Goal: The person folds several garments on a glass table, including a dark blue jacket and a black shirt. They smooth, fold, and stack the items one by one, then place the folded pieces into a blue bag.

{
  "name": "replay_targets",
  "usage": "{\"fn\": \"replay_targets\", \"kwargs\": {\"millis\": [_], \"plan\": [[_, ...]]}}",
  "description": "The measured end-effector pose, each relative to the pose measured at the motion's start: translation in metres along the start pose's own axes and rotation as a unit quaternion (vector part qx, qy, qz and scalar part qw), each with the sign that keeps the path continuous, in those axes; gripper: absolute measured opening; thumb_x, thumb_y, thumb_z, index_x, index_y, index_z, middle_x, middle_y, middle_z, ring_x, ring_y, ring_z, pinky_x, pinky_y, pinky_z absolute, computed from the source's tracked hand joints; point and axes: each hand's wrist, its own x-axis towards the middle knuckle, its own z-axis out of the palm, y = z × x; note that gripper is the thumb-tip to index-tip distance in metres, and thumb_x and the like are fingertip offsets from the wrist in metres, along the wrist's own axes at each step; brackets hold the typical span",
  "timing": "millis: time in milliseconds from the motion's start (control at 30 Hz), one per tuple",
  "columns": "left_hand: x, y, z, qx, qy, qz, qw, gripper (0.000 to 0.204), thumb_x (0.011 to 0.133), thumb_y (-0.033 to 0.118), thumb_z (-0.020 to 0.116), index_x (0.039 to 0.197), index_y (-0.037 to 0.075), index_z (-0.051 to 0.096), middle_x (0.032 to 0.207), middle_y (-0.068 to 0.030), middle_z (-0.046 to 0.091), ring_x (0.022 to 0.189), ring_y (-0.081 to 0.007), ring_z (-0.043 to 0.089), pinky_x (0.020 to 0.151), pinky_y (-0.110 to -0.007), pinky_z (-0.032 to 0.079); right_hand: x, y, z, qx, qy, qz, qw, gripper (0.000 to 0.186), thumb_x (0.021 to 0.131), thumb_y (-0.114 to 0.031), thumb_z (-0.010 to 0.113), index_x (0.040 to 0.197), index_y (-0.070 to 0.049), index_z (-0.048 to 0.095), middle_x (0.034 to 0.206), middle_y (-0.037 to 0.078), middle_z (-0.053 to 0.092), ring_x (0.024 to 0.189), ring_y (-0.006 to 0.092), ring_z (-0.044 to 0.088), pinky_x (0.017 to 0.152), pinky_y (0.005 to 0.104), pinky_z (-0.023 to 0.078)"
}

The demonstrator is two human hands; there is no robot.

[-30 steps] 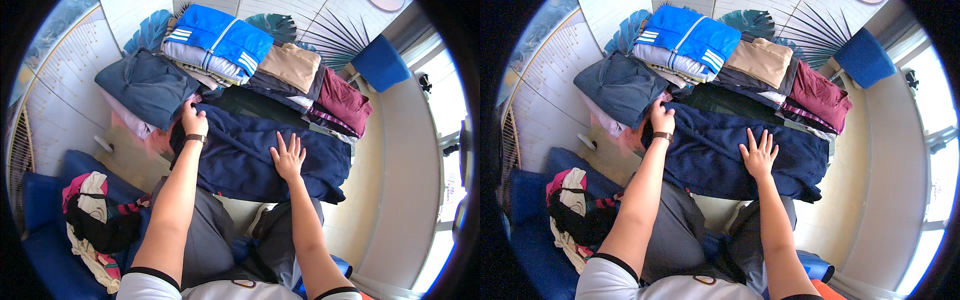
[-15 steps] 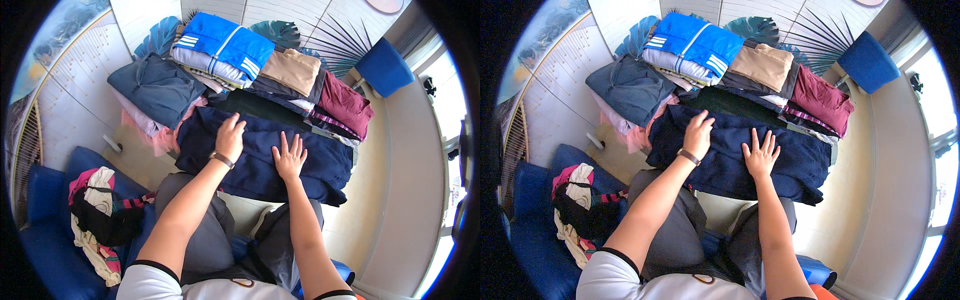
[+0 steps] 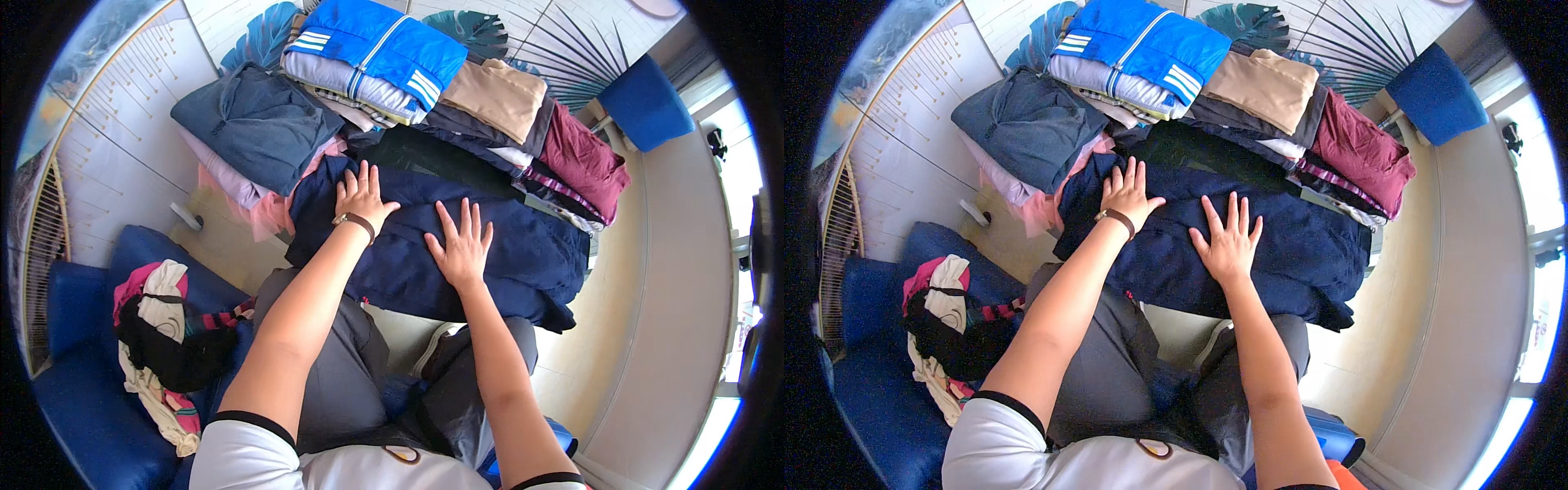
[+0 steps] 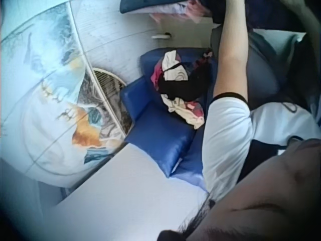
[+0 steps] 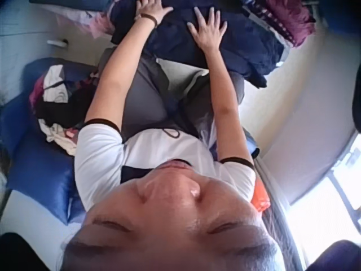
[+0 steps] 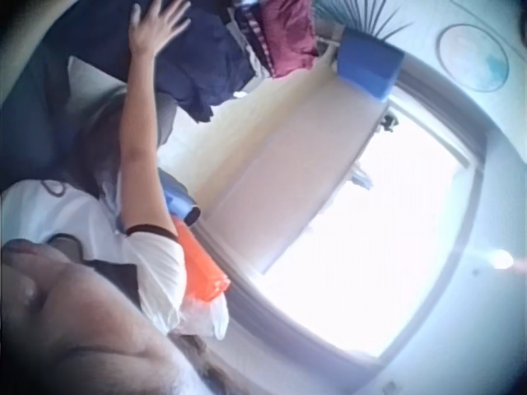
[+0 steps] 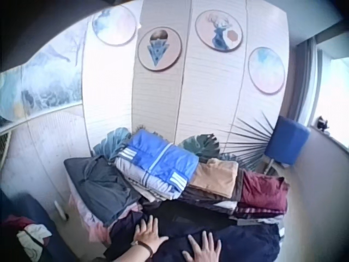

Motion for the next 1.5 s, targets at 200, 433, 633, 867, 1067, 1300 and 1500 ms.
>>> {"fn": "replay_targets", "kwargs": {"millis": [200,433,633,867,1067,1300,1500], "plan": [[-0.004,-0.022,-0.003,-0.032,0.032,0.085,0.995,0.066,0.100,0.042,0.054,0.151,0.003,0.039,0.162,-0.0197,0.030,0.149,-0.0376,0.028,0.119,-0.051,0.027,0.005,-0.008,0.003,0.022,0.016,0.010,1.000,0.060,0.095,-0.058,0.053,0.151,-0.037,0.043,0.161,0.016,0.033,0.150,0.0351,0.027,0.118,0.0624,0.018],[-0.104,0.011,-0.011,-0.011,-0.016,0.198,0.980,0.085,0.093,0.053,0.060,0.159,0.013,0.023,0.164,-0.0179,0.022,0.153,-0.0336,0.020,0.116,-0.067,0.019,-0.012,-0.005,0.015,0.037,0.056,0.057,0.996,0.061,0.099,-0.057,0.047,0.155,-0.036,0.036,0.161,0.018,0.031,0.151,0.0351,0.025,0.120,0.0610,0.014],[-0.105,0.016,0.024,0.012,0.020,0.158,0.987,0.093,0.090,0.066,0.055,0.161,0.018,0.019,0.167,-0.0138,0.015,0.155,-0.0332,0.010,0.115,-0.073,0.010,-0.065,-0.021,0.004,0.051,0.055,0.047,0.996,0.063,0.098,-0.052,0.049,0.155,-0.029,0.037,0.161,0.020,0.029,0.151,0.0364,0.024,0.119,0.0604,0.017],[-0.114,0.024,0.026,0.023,0.034,0.123,0.991,0.085,0.095,0.065,0.049,0.161,0.021,0.018,0.167,-0.0112,0.017,0.155,-0.0313,0.011,0.114,-0.073,0.012,-0.129,-0.001,-0.009,0.015,0.043,0.009,0.999,0.058,0.101,-0.051,0.046,0.155,-0.033,0.037,0.164,0.011,0.029,0.152,0.0296,0.024,0.120,0.0576,0.018],[-0.119,0.028,0.025,0.028,0.016,0.102,0.994,0.079,0.098,0.062,0.045,0.161,0.023,0.019,0.168,-0.0105,0.017,0.155,-0.0321,0.011,0.116,-0.071,0.012,-0.145,0.085,-0.036,0.064,0.076,0.064,0.993,0.052,0.087,-0.028,0.071,0.137,-0.024,0.058,0.154,0.009,0.042,0.146,0.0308,0.032,0.115,0.0630,0.025],[-0.120,0.027,0.022,0.047,0.004,0.103,0.994,0.075,0.101,0.059,0.041,0.161,0.021,0.018,0.168,-0.0112,0.015,0.155,-0.0332,0.010,0.115,-0.071,0.014,-0.158,0.178,-0.040,0.077,0.143,0.497,0.853,0.040,0.077,-0.015,0.076,0.116,-0.016,0.067,0.119,0.015,0.063,0.117,0.0372,0.058,0.099,0.0500,0.044],[-0.124,0.065,0.006,0.043,0.047,0.008,0.998,0.076,0.086,0.023,0.063,0.153,0.008,0.031,0.160,-0.0234,0.026,0.150,-0.0417,0.022,0.112,-0.072,0.020,-0.140,0.228,-0.061,0.143,0.226,0.459,0.847,0.018,0.076,-0.016,0.078,0.092,-0.013,0.073,0.095,0.010,0.069,0.099,0.0338,0.065,0.086,0.0466,0.049]]}}
